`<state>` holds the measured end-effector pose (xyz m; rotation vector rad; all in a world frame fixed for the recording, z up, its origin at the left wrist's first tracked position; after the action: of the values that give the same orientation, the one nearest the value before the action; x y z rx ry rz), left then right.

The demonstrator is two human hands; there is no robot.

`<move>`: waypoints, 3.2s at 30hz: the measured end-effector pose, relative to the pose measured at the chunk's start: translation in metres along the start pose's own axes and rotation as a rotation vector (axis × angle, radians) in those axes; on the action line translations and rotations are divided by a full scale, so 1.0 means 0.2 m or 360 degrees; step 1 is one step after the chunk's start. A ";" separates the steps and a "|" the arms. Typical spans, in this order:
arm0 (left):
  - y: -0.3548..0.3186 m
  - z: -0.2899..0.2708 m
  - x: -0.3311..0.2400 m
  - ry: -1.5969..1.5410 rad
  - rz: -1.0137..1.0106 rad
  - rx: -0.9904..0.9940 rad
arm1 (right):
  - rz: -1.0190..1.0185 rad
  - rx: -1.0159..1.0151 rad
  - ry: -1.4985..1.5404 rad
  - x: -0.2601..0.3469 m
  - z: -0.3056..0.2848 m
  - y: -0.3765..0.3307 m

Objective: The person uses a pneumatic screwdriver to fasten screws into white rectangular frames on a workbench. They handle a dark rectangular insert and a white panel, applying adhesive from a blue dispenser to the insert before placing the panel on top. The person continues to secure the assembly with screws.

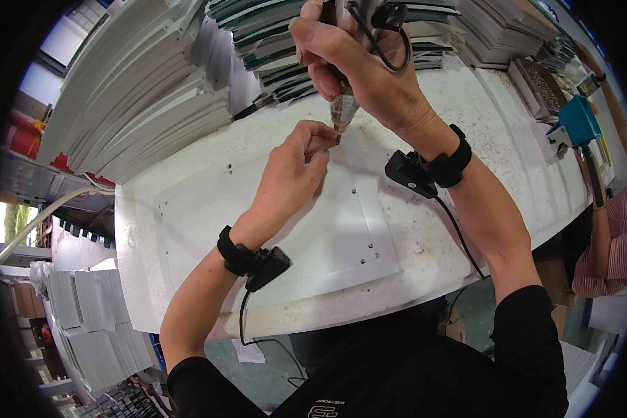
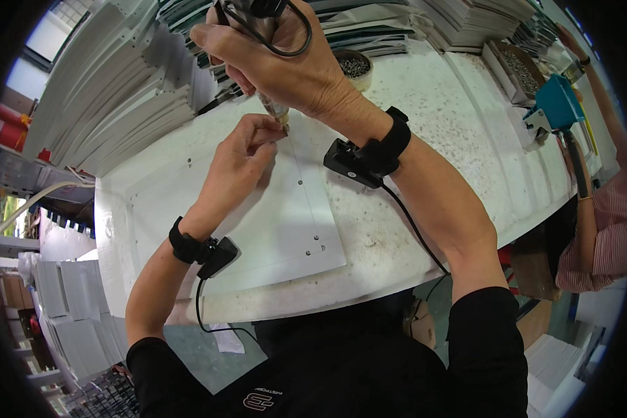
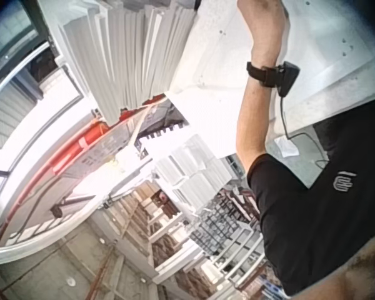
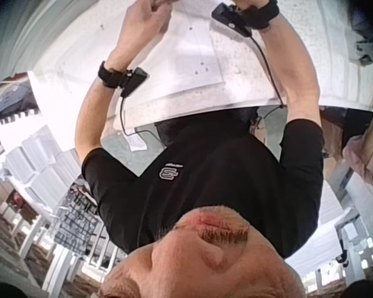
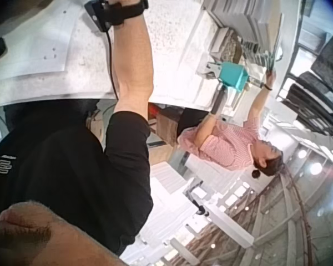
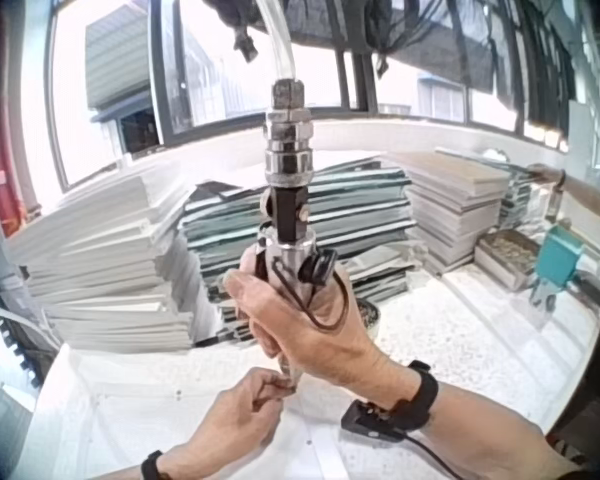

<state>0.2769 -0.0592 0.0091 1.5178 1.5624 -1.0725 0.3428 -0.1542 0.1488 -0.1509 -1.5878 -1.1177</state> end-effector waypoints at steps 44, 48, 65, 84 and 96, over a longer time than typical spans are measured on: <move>-1.23 -0.30 -0.25 0.1159 0.0866 -0.0801 | -0.0603 0.1212 -0.1075 0.02 1.19 0.01; -1.48 -0.53 -0.42 0.2053 0.0713 -0.1589 | -0.0719 0.1452 -0.1483 -0.13 1.45 -0.09; -1.42 -1.24 0.50 0.1482 -0.0197 -0.1262 | -0.0499 0.1185 -0.1348 -0.25 1.33 0.09; -1.43 -1.15 0.39 0.1542 -0.0079 -0.1306 | 0.0593 0.0329 -0.1473 -0.04 -0.19 -0.77; -1.41 -0.80 0.42 0.1241 -0.0284 -0.1118 | 0.0517 0.0315 -0.1586 -0.02 0.12 -1.04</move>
<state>0.0002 0.1294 0.0241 1.3434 2.2954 0.0913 0.1991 -0.2475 0.0287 -0.9068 -2.4108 -0.6221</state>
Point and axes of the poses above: each hand's wrist, its own y-axis towards the middle knuckle, its own z-axis out of the palm, x = y × z, the point moved 9 cm from there along y, towards the middle knuckle, and after that the axes turned 2 degrees about y, right-handed, at the moved point
